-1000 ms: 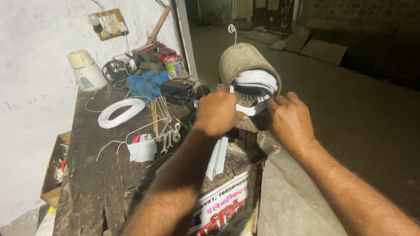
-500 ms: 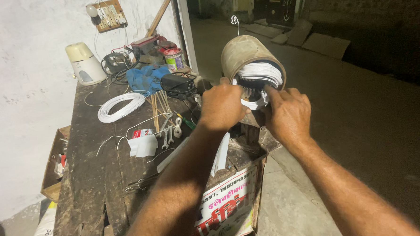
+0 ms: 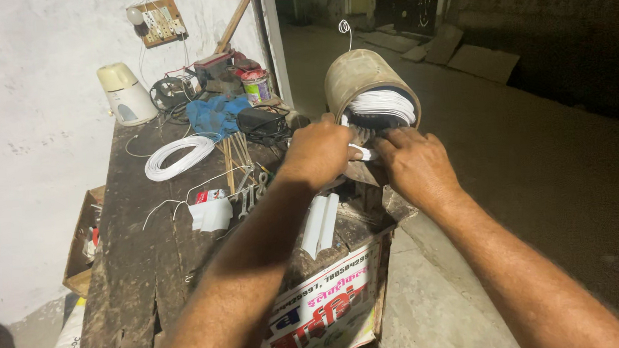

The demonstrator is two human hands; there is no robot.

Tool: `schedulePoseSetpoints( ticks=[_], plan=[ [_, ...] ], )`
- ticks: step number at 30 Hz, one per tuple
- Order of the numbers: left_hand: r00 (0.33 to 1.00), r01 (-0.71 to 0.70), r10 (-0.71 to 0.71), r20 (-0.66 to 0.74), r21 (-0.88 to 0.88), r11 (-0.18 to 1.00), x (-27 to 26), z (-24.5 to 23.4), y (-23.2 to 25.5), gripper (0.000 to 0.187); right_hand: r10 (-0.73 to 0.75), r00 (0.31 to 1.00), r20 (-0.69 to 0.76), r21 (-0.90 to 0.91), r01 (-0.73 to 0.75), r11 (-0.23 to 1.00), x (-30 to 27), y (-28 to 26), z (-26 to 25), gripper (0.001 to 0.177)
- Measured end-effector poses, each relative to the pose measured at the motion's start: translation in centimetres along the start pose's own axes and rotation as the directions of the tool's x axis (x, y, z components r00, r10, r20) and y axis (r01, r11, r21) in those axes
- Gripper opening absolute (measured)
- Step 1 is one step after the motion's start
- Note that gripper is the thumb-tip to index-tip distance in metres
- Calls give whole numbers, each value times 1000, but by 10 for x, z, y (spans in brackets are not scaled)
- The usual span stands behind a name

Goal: The person winds white wire onto a cylindrical spool mounted on a workbench. They repeatedly pull wire from a loose coil, wrap it around the spool, and adjust the layers with both hands. The person also briefly uses a metal rod to press or align the wound wire inside the spool.

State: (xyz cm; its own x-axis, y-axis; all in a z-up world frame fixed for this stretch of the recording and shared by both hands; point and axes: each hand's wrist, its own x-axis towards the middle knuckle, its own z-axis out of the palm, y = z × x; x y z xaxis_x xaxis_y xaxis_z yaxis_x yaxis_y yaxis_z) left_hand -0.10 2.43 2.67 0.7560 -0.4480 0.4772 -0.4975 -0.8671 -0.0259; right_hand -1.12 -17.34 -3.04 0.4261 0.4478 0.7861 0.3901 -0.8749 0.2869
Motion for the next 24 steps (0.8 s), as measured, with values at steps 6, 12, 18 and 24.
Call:
schedulePoseSetpoints(
  ticks=[6,12,18,24],
  plan=[
    [999,52,-52,10,18,999,-1,-3,0,31,76,971,229,-89,-57,994,12,-11,2,28],
    [1000,2,-2,26,-8,1000,-1,-6,-9,33,98,980,173,-8,-98,995,11,-15,0,31],
    [979,-26,4,202,103,994,17,-2,-13,26,72,994,81,73,-78,994,9,-9,-4,29],
    [991,-100,91,96,93,991,11,6,-27,27,95,991,94,110,-105,988,8,-17,-1,15]
  ],
)
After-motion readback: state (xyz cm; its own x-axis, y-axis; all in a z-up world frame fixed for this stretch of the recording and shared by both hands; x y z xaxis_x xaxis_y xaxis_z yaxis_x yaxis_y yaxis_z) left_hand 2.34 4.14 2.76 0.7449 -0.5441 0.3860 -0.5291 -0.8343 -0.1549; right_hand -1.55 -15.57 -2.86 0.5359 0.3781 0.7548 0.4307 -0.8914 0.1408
